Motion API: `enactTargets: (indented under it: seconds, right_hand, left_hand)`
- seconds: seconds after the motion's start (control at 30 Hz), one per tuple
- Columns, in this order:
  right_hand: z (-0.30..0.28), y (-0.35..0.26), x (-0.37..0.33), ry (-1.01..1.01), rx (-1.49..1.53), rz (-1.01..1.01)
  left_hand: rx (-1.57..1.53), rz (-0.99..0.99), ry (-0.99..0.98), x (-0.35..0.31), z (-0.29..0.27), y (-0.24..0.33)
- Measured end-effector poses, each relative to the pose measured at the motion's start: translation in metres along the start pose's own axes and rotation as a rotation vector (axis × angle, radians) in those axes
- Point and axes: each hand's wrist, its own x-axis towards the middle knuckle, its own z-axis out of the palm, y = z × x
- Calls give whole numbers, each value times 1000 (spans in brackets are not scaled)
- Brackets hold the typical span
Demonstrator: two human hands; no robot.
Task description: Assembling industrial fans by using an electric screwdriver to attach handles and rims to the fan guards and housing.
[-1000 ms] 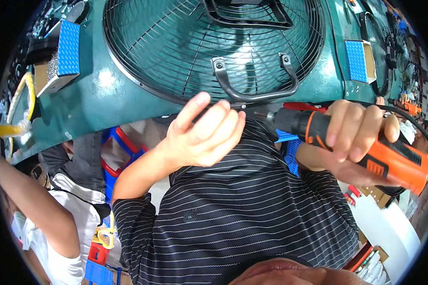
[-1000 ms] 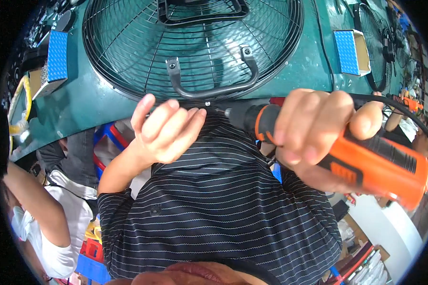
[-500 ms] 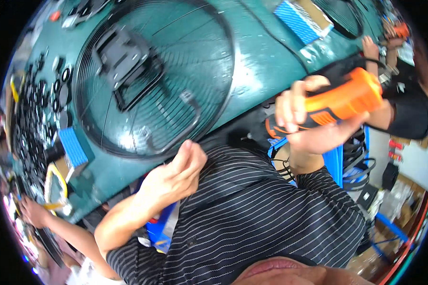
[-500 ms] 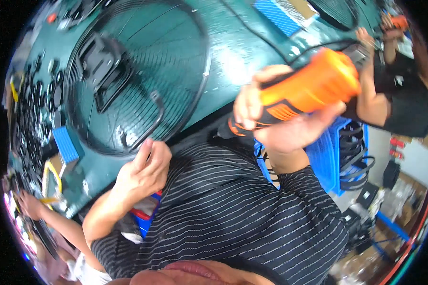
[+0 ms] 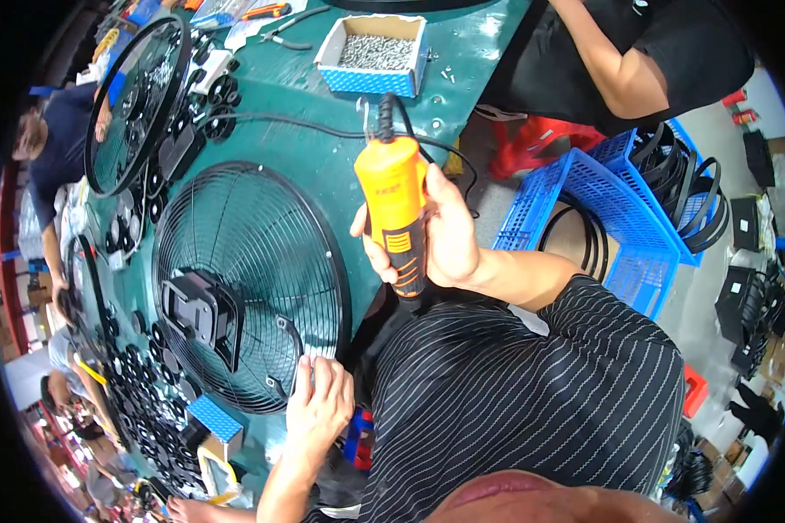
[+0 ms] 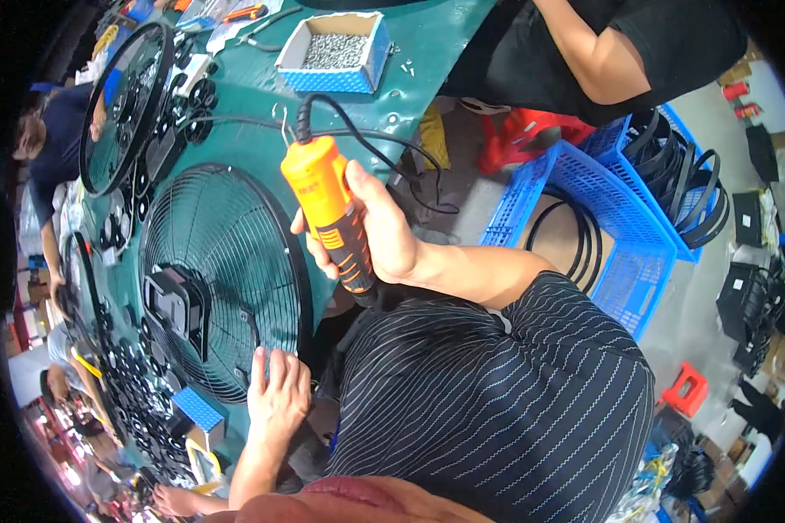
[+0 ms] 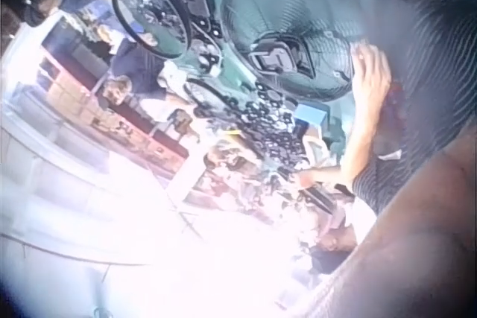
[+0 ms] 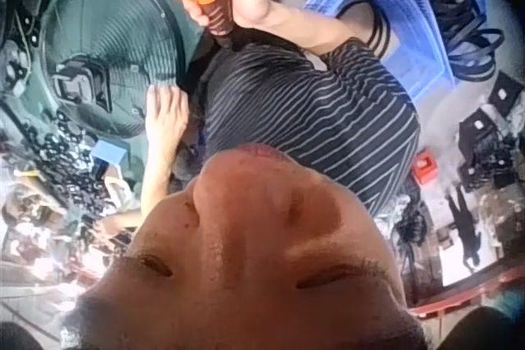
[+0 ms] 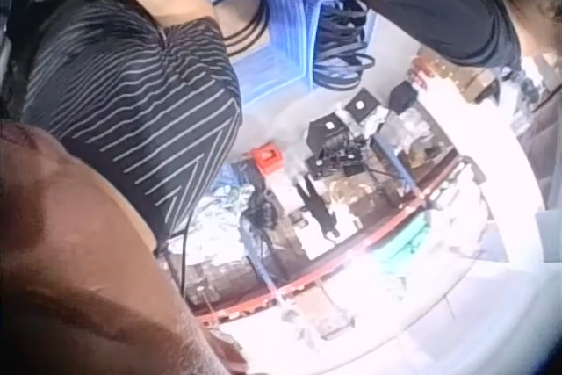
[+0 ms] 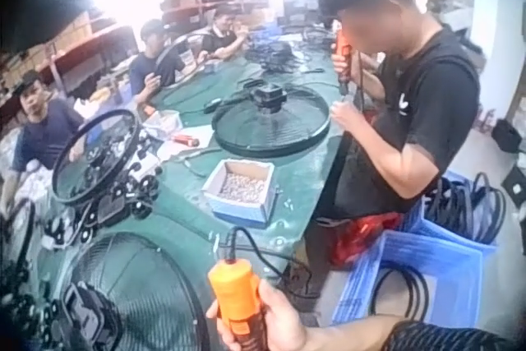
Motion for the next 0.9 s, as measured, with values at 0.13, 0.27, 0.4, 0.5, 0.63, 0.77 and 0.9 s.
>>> enactTargets:
  seconds: [0.13, 0.27, 0.4, 0.5, 0.63, 0.77, 0.9]
  right_hand:
    - [-3, 0, 1, 101, 77, 11]
    - [-17, -4, 11, -29, 41, 68]
    - [-30, -2, 16, -45, 75, 55]
    - [-40, -3, 20, -100, 131, 35]
    - [-54, -1, 22, -225, 123, 38]
    - [-61, 5, 20, -382, 141, 44]
    - [-64, 3, 14, -370, -57, -89]
  left_hand:
    - [-24, -3, -45, -3, -5, 1]
    - [-52, -22, -30, -10, -17, 4]
    - [-29, 74, -55, -9, -38, -3]
    - [27, 90, 91, 12, -61, -33]
    - [-153, -143, 282, 80, -77, -112]
    - [-375, -203, 467, 198, -65, -181]
    - [-556, -151, 447, 293, -61, -212]
